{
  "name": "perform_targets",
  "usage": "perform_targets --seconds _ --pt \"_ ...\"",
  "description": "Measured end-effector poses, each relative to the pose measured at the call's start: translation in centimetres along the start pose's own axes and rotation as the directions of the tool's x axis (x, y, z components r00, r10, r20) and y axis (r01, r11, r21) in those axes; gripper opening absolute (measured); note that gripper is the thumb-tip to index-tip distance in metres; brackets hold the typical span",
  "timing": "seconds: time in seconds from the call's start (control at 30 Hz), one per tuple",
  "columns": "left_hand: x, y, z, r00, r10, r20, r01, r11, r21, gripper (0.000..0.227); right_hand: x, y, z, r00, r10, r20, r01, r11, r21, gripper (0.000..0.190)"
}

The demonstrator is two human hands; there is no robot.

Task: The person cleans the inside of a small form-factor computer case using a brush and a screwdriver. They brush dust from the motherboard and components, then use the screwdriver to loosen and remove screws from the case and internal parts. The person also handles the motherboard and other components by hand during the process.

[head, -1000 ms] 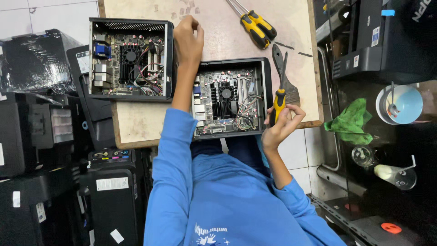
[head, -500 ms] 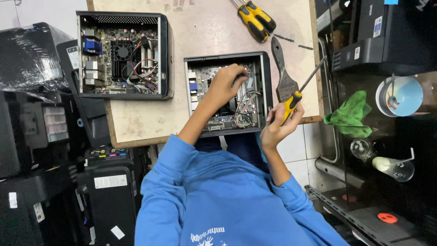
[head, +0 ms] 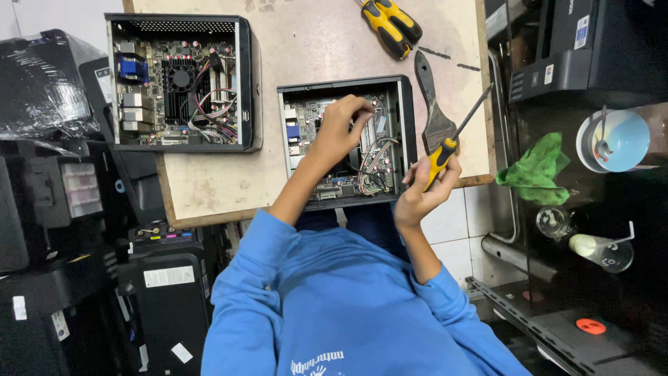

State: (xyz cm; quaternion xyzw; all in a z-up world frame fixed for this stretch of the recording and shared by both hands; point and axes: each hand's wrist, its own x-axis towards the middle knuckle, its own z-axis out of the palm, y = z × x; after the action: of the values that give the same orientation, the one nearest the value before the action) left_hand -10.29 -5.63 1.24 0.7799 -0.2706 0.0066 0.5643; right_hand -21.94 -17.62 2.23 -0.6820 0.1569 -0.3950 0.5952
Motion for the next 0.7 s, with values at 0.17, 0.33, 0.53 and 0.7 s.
perform_targets --seconds 0.17,0.33,0.53,0.7 --pt "-0.6 3.1 -1.8 0.969 0.063 -0.239 -0.062 0.998 0.011 0.008 1.0 0.1 -0.5 0.974 0.069 0.216 -0.056 0.996 -0.067 0.012" --pt "-1.1 4.2 -4.0 0.764 -0.135 -0.631 0.084 0.990 -0.111 0.007 3.6 -2.9 2.9 0.854 0.023 0.519 -0.017 1.000 -0.018 0.032" --pt "-0.9 4.7 -4.5 0.693 -0.182 -0.697 0.071 0.980 -0.185 0.006 6.3 -3.8 9.4 0.792 -0.148 0.592 0.036 0.980 0.197 0.006" --pt "-0.9 4.7 -4.6 0.685 -0.187 -0.704 0.072 0.979 -0.190 0.004 6.6 -3.0 10.9 0.732 -0.031 0.680 -0.118 0.978 0.171 0.015"
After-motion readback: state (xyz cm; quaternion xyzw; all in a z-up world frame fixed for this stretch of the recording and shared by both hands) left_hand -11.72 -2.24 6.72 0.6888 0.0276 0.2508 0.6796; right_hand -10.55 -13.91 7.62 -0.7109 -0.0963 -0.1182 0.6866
